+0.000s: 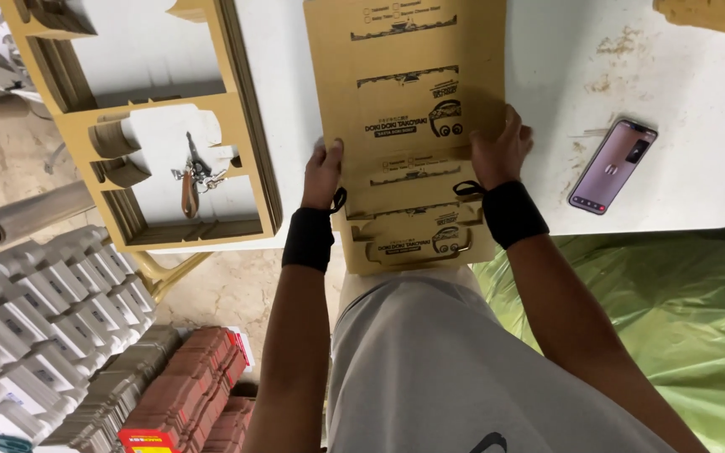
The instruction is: A person is manually punching out pre-cut shapes from cardboard sheets on a white table in a factory setting.
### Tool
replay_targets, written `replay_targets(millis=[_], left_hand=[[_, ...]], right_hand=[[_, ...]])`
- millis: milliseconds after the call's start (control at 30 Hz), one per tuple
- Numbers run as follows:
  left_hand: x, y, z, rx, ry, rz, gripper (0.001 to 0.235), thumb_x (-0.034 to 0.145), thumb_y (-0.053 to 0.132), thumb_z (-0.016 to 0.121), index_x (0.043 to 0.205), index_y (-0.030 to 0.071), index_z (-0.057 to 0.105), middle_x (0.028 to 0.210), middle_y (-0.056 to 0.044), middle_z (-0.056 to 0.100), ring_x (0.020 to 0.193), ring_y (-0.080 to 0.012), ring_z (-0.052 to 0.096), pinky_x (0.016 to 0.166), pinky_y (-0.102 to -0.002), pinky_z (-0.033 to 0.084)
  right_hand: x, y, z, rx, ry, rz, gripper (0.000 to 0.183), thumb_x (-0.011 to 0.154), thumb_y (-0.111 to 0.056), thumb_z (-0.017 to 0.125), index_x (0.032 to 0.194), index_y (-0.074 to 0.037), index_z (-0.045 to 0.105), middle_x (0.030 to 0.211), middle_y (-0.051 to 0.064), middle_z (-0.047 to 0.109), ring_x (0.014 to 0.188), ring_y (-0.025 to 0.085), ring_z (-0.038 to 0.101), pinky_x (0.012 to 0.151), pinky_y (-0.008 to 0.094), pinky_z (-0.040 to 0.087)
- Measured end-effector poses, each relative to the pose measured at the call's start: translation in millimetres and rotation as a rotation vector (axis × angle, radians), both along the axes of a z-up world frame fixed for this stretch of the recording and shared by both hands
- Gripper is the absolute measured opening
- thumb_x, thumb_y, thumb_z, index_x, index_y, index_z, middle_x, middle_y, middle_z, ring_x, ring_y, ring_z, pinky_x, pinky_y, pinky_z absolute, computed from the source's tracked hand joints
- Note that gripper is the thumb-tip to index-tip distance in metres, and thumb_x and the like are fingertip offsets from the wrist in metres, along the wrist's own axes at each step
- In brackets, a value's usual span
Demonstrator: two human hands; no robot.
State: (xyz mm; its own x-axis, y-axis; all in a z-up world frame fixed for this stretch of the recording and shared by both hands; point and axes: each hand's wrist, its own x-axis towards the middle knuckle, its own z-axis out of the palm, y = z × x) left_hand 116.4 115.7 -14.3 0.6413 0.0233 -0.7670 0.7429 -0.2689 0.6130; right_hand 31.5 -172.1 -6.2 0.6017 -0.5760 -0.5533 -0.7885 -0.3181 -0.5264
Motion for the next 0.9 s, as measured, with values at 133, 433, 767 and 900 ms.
replay_targets(millis=[133, 433, 767, 900], left_hand=[[-22.2, 17.1, -32.3, 0.020, -0.053, -0.081, 0.057, 0.098, 0.056, 0.065, 0.129, 0.008, 0.068, 0.118, -0.017, 0.072, 0.118, -0.0323, 0.067, 0.104, -0.050, 0.050], [-36.1, 14.9, -51.9, 0.055, -0.028, 0.018, 0.040, 0.101, 0.048, 0.068, 0.123, 0.014, 0.073, 0.110, -0.008, 0.074, 0.115, -0.0242, 0.066, 0.106, -0.044, 0.048], [-60.6, 23.4, -68.1, -0.131, 0.063, 0.196, 0.030, 0.104, 0.041, 0.065, 0.114, 0.013, 0.069, 0.086, -0.005, 0.059, 0.074, -0.0186, 0.057, 0.067, -0.036, 0.053], [-23.5, -3.4, 29.0, -0.136, 0.178, 0.086, 0.048, 0.101, 0.051, 0.068, 0.125, 0.009, 0.067, 0.108, -0.012, 0.064, 0.097, -0.0222, 0.059, 0.076, -0.038, 0.052]], right_hand=[[-19.7, 36.7, -22.6, -0.338, -0.308, 0.052, 0.050, 0.085, -0.012, 0.069, 0.131, -0.006, 0.048, 0.113, 0.015, 0.035, 0.106, 0.040, 0.042, 0.099, 0.056, 0.037], [14.5, 124.1, 33.3, 0.574, 0.266, 0.247, 0.052, 0.090, -0.053, 0.071, 0.054, -0.015, 0.064, 0.050, 0.003, 0.062, 0.041, 0.017, 0.056, 0.050, 0.037, 0.049], [19.5, 124.2, 18.5, 0.470, 0.360, 0.495, 0.054, 0.091, -0.055, 0.059, 0.058, -0.013, 0.066, 0.055, 0.007, 0.066, 0.050, 0.020, 0.063, 0.062, 0.038, 0.055], [21.5, 122.6, 17.2, 0.530, 0.385, 0.398, 0.057, 0.088, -0.061, 0.062, 0.059, -0.013, 0.073, 0.057, 0.006, 0.070, 0.054, 0.021, 0.067, 0.063, 0.033, 0.055]])
